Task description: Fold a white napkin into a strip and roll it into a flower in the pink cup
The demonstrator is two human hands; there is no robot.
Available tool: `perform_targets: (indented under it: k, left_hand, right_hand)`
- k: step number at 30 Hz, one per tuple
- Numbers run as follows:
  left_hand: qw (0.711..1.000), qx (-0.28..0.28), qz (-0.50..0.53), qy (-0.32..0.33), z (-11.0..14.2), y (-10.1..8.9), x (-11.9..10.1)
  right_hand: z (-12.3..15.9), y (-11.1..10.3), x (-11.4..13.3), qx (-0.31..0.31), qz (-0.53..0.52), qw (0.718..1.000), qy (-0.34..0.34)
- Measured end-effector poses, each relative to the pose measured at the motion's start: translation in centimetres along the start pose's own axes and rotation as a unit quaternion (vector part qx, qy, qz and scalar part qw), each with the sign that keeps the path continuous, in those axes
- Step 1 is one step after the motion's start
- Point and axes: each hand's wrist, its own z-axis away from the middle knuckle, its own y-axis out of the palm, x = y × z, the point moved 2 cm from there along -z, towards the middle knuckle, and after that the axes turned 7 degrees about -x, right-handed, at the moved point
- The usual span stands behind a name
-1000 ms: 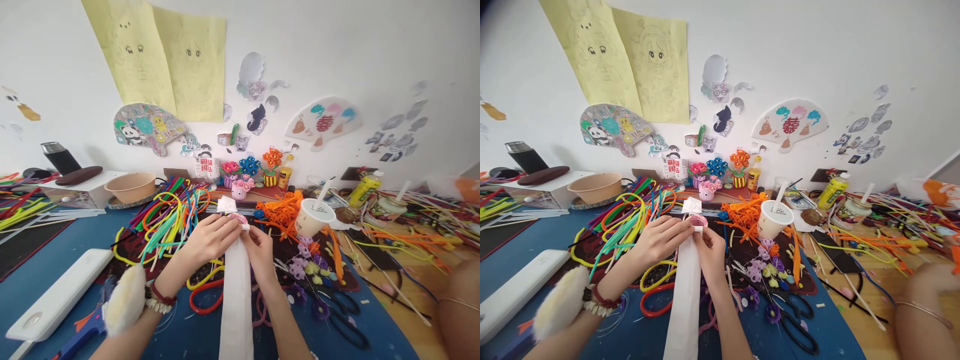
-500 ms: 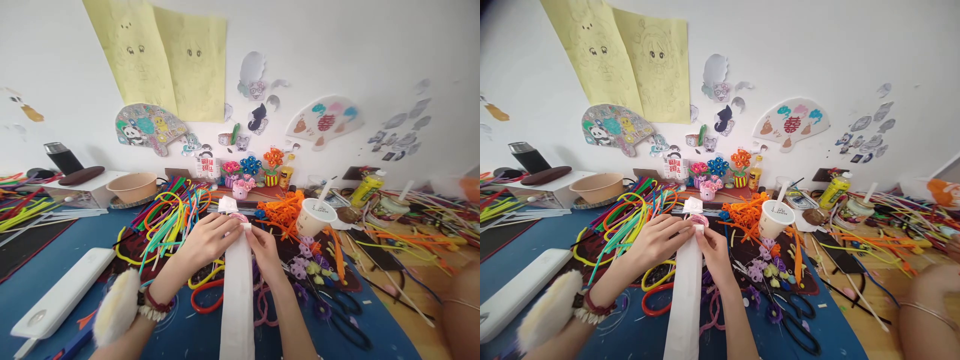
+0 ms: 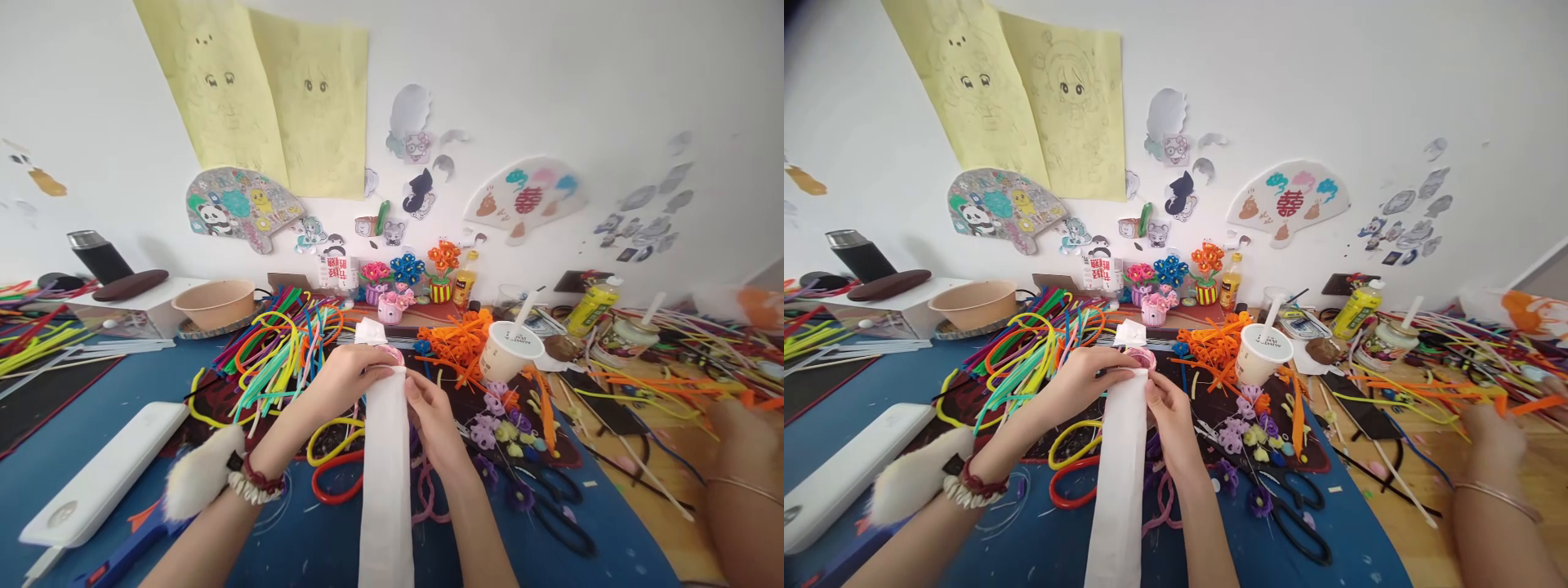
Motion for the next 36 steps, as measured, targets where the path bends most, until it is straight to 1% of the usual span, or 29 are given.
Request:
perform_targets:
  k: [4, 7, 14, 19, 25, 30, 33, 36]
  left_hand:
    - [1.0, -0.004, 0.021, -0.013, 0.0, 0.0, -0.1]
    - [1.0, -0.002, 0.025, -0.009, 0.0, 0.0, -0.3]
    - [0.999, -0.016, 0.001, 0.038, 0.2, -0.5, -0.8]
    - [0.995, -0.04, -0.04, 0.084, 0.5, -0.9, -1.5]
    - [0.981, -0.038, -0.103, 0.158, 1.4, -0.5, -2.0]
    - [0.966, -0.014, -0.157, 0.207, 2.5, -0.3, -2.4]
    - [0.961, 0.001, -0.162, 0.222, 3.2, -0.2, -2.5]
    - [0.968, -0.002, -0.144, 0.204, 3.5, 0.2, -2.3]
  right_hand:
    - [1.1, -0.4, -0.7, 0.027, 0.001, 0.998, 0.049]
    - [1.4, -0.2, -0.7, 0.02, 0.009, 0.998, 0.058]
    - [1.8, 0.6, 0.1, -0.057, 0.041, 0.997, 0.023]
    - [2.5, 1.0, -0.2, -0.1, 0.069, 0.993, -0.01]
    - [3.5, 1.6, -0.9, -0.099, 0.088, 0.991, -0.015]
    - [3.8, 1.8, -1.1, -0.124, 0.088, 0.988, -0.02]
    - [3.8, 1.8, -1.2, -0.133, 0.088, 0.987, -0.02]
    - [3.9, 1.6, -1.3, -0.139, 0.095, 0.985, -0.028]
